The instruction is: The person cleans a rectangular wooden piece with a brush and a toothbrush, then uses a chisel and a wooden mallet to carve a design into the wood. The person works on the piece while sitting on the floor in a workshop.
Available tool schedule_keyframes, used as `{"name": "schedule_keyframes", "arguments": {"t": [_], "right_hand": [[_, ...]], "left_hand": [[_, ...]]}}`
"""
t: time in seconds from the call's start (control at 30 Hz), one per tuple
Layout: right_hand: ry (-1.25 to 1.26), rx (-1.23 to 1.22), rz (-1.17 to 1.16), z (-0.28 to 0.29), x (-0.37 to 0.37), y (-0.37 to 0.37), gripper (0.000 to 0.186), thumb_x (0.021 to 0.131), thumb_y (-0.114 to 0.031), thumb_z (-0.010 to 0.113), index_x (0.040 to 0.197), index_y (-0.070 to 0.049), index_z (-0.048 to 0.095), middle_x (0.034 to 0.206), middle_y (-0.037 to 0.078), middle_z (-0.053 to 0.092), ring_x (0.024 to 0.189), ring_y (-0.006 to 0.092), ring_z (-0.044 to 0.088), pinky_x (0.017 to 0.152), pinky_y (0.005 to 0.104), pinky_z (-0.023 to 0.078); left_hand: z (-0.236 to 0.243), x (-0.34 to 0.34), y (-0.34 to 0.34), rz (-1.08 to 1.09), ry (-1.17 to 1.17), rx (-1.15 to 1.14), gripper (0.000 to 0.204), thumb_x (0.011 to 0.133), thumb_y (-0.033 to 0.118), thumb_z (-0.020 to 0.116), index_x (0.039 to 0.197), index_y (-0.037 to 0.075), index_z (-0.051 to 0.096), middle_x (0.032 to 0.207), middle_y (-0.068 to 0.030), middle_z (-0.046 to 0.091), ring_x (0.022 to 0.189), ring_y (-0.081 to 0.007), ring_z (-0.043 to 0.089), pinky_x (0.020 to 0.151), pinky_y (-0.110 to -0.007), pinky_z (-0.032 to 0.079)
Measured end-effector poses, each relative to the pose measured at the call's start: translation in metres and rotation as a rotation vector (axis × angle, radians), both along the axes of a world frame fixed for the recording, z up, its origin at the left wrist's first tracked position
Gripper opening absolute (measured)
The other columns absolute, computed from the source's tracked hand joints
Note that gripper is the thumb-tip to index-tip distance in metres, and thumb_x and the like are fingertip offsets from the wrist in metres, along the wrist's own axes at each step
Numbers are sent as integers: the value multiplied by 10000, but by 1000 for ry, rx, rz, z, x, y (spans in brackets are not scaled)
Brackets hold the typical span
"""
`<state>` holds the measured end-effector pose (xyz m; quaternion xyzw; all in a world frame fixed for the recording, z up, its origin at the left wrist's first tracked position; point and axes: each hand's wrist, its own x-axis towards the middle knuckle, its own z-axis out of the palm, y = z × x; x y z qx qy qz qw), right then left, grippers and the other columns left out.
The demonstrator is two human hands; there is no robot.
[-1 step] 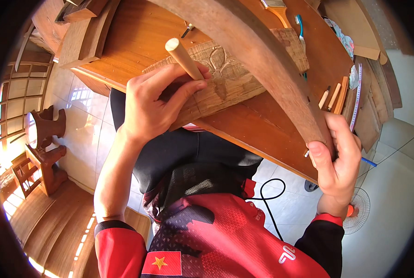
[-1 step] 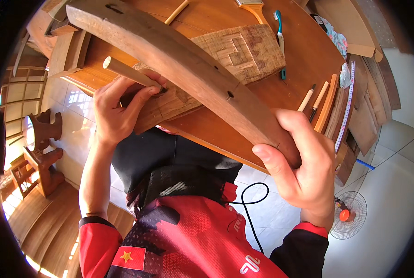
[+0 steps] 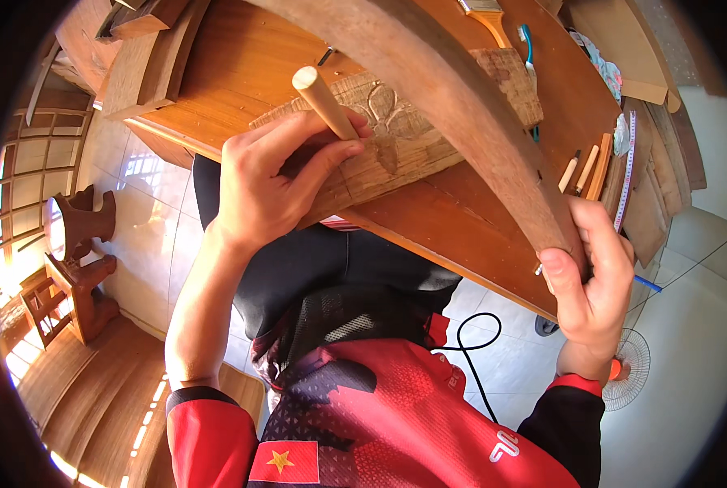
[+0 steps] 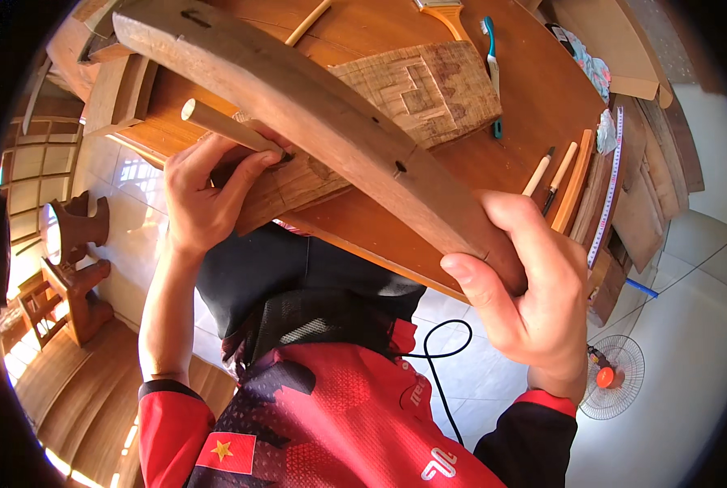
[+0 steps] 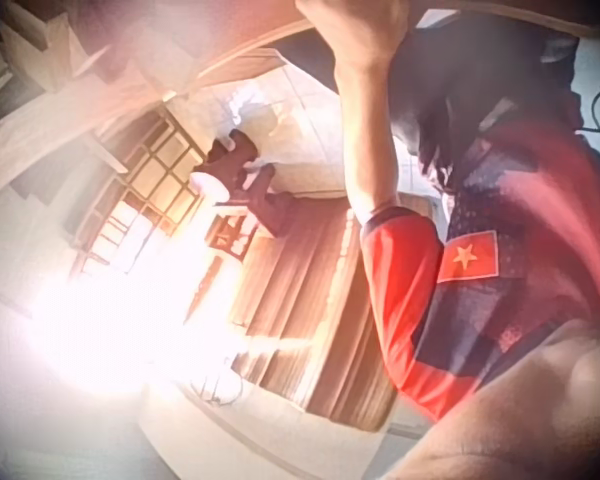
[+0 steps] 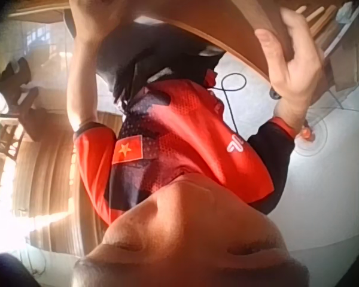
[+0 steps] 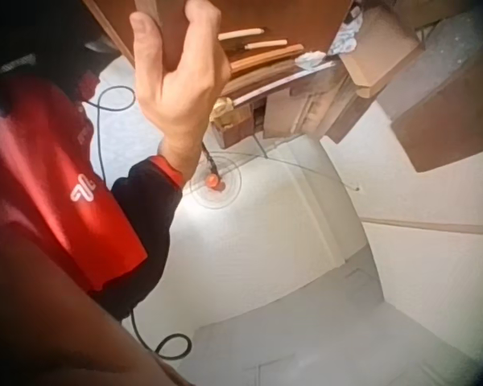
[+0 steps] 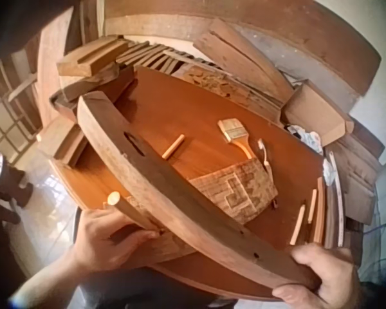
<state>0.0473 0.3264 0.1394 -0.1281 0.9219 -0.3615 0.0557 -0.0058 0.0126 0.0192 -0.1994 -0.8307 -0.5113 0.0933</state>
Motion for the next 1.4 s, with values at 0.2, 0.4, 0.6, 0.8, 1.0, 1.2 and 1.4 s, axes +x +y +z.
{"name": "schedule_keyframes", "arguments": {"t": [0.2,0.4,0.6,0.8,1.0,1.2,1.4], "right_hand": [[35,37,65,-4,-1,2,405,942,-246,859,1156,34,659,835,141,681,703,242,677,671,323,532],[49,16,77,-7,-1,1,408,940,-248,863,1155,32,660,833,134,679,699,231,676,664,322,531],[61,17,89,-10,-3,2,406,935,-240,865,1160,30,662,833,130,678,692,225,671,657,316,527],[54,18,88,-8,-3,3,406,936,-237,864,1162,33,663,839,131,680,700,224,675,664,314,529],[80,25,117,-8,-4,3,406,939,-235,859,1165,40,663,855,135,696,714,221,689,678,315,537],[80,-76,-62,6,2,-6,416,959,-250,823,1197,48,656,870,127,701,722,186,664,671,297,504],[22,-36,3,11,-6,-14,419,1036,-294,716,1236,63,627,852,57,627,644,79,495,594,248,384]], "left_hand": [[4,1,0,9,33,-61,133,936,56,807,1066,29,789,1021,-87,823,934,-234,808,831,-326,616],[6,1,1,8,16,-46,134,938,53,804,1067,22,787,1028,-88,822,941,-234,805,833,-325,614],[6,-2,2,1,26,-35,133,939,46,800,1069,20,786,1029,-87,821,947,-233,804,843,-327,615],[5,-1,4,9,32,-35,142,934,44,805,1073,20,788,1022,-84,821,936,-229,802,845,-325,616],[4,0,4,35,126,-146,179,910,74,833,1084,49,800,982,-86,810,873,-247,793,778,-336,612],[-3,-3,11,67,207,-141,209,893,110,854,1095,80,811,927,-82,793,806,-255,775,712,-343,601],[-2,-4,6,39,192,-142,201,909,130,846,1099,77,807,861,-97,752,746,-273,738,672,-365,578]]}}
